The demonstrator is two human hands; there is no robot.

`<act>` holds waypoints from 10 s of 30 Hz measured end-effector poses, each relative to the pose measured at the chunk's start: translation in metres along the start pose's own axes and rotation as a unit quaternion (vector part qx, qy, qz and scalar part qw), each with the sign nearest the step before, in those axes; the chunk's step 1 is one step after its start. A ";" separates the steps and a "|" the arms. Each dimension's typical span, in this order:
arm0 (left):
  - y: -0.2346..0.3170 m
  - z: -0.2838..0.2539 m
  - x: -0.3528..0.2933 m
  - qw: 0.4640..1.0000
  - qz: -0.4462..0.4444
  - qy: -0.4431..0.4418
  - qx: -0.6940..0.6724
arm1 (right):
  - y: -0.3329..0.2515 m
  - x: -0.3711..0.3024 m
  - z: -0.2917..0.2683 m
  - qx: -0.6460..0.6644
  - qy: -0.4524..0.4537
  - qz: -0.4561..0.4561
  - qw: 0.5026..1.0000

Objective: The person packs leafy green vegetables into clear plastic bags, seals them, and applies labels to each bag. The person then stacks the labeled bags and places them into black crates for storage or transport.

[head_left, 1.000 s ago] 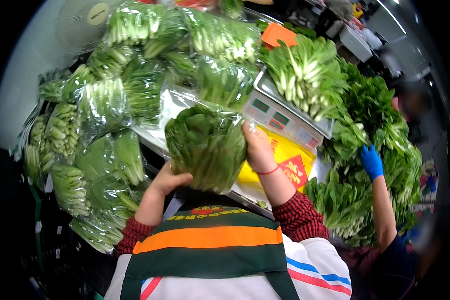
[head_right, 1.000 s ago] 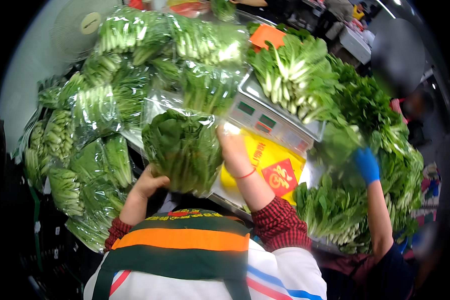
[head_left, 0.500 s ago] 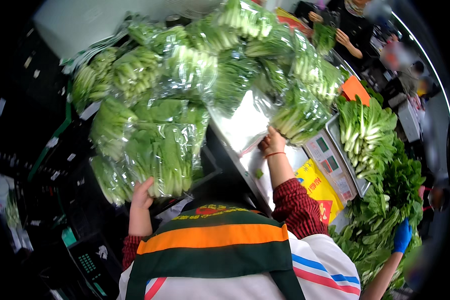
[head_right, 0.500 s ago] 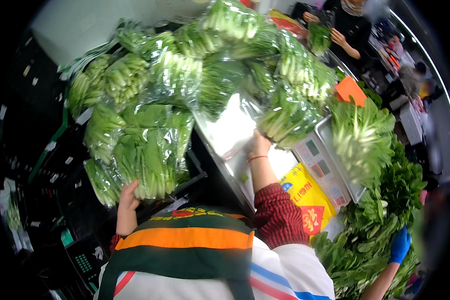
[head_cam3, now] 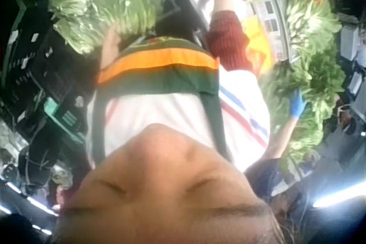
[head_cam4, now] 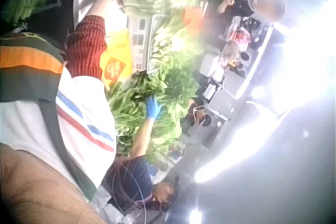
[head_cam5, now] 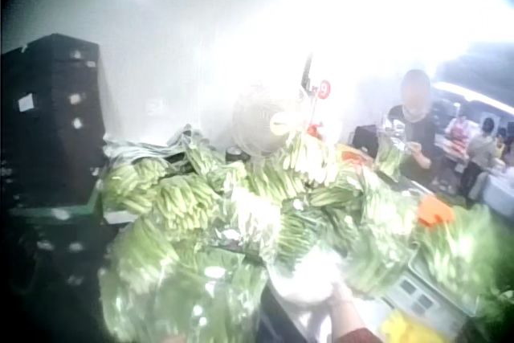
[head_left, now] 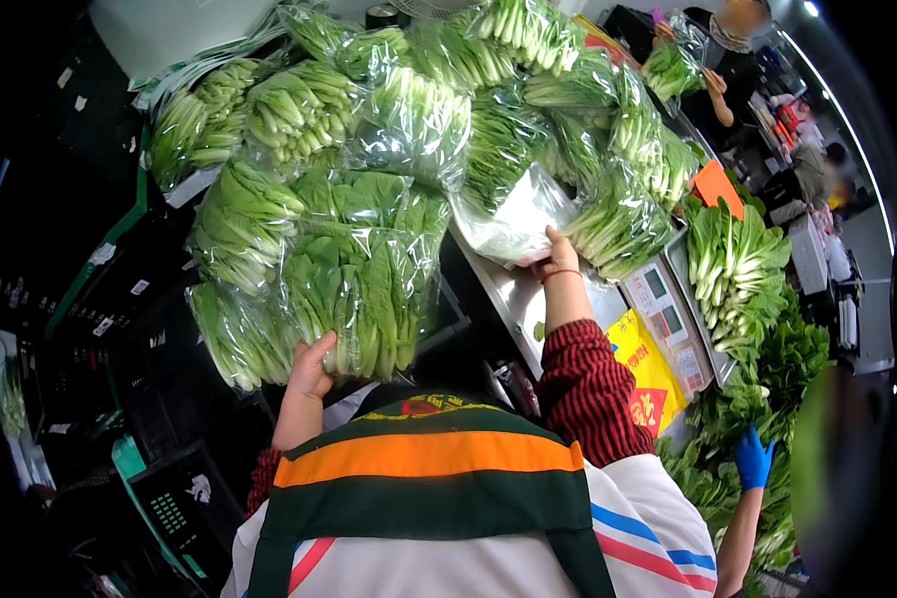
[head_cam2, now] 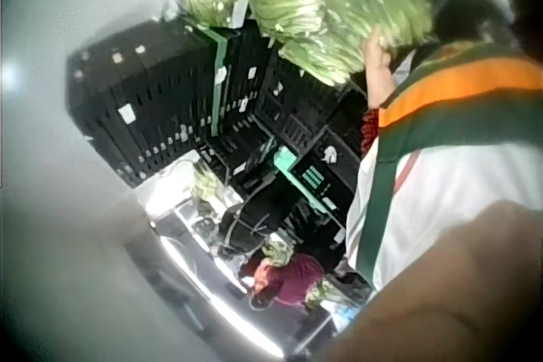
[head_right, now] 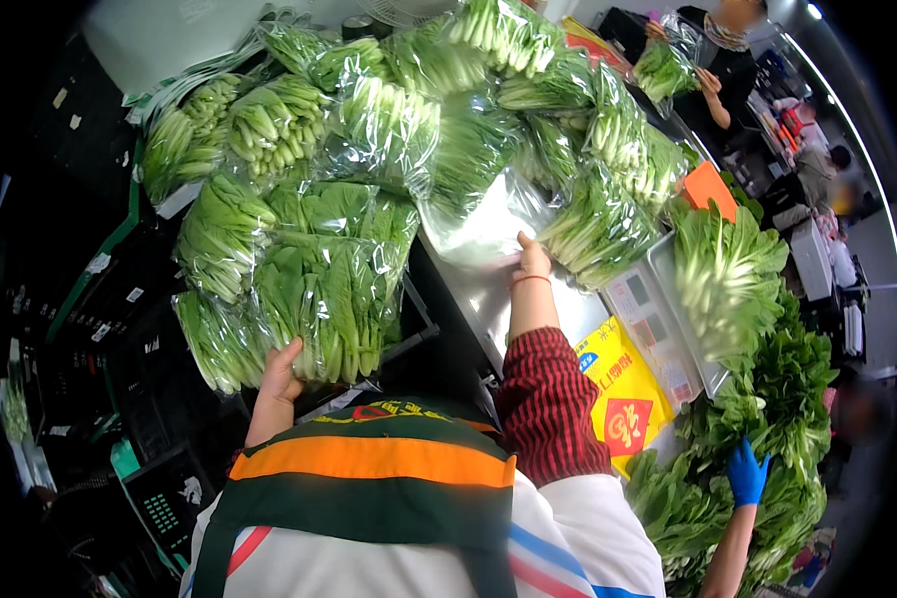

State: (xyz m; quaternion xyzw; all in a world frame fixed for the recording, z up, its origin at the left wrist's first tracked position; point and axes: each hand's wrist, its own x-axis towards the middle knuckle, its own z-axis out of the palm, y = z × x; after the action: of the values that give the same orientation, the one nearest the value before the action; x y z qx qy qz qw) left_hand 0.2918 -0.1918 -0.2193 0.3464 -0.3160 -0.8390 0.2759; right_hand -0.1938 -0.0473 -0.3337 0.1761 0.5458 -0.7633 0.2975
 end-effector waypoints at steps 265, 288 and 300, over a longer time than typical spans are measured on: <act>0.055 -0.068 0.060 0.639 0.083 0.133 0.753 | 0.016 -0.005 0.814 -0.520 -0.080 -0.597 0.606; 0.066 -0.053 0.054 0.608 0.336 0.207 0.689 | -0.207 -0.289 0.585 -0.275 -0.303 -0.666 0.624; 0.075 0.052 -0.004 0.938 0.037 -0.340 0.053 | 0.022 -0.366 0.216 -0.400 -0.371 -0.701 0.461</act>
State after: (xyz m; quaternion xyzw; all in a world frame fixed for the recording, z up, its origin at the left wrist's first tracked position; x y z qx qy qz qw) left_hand 0.2727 -0.2198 -0.1346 0.0424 -0.4478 -0.8779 0.1641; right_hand 0.1113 -0.1586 -0.0584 -0.7031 0.5694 -0.4072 -0.1250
